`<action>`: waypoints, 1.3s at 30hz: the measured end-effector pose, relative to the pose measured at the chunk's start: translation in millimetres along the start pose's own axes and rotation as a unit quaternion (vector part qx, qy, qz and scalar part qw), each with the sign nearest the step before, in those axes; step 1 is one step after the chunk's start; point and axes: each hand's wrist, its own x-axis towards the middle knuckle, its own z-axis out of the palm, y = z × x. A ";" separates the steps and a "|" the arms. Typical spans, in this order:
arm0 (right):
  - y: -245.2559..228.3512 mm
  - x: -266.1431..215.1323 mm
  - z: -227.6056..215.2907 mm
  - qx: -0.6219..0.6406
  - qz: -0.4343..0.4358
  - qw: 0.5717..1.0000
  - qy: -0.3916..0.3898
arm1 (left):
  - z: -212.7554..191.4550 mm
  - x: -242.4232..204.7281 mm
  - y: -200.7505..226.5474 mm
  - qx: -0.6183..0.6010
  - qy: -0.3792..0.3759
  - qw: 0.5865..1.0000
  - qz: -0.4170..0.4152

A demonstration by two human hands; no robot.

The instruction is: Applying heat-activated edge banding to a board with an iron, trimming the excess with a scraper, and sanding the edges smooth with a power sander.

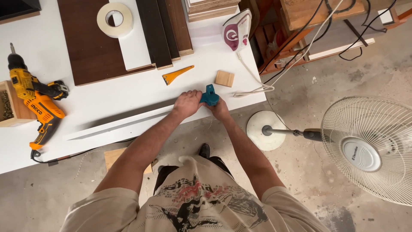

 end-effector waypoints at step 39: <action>26.7 -72.5 -54.8 -0.252 0.053 0.959 -0.118 | -66.2 13.3 25.1 -0.072 0.003 0.997 -0.013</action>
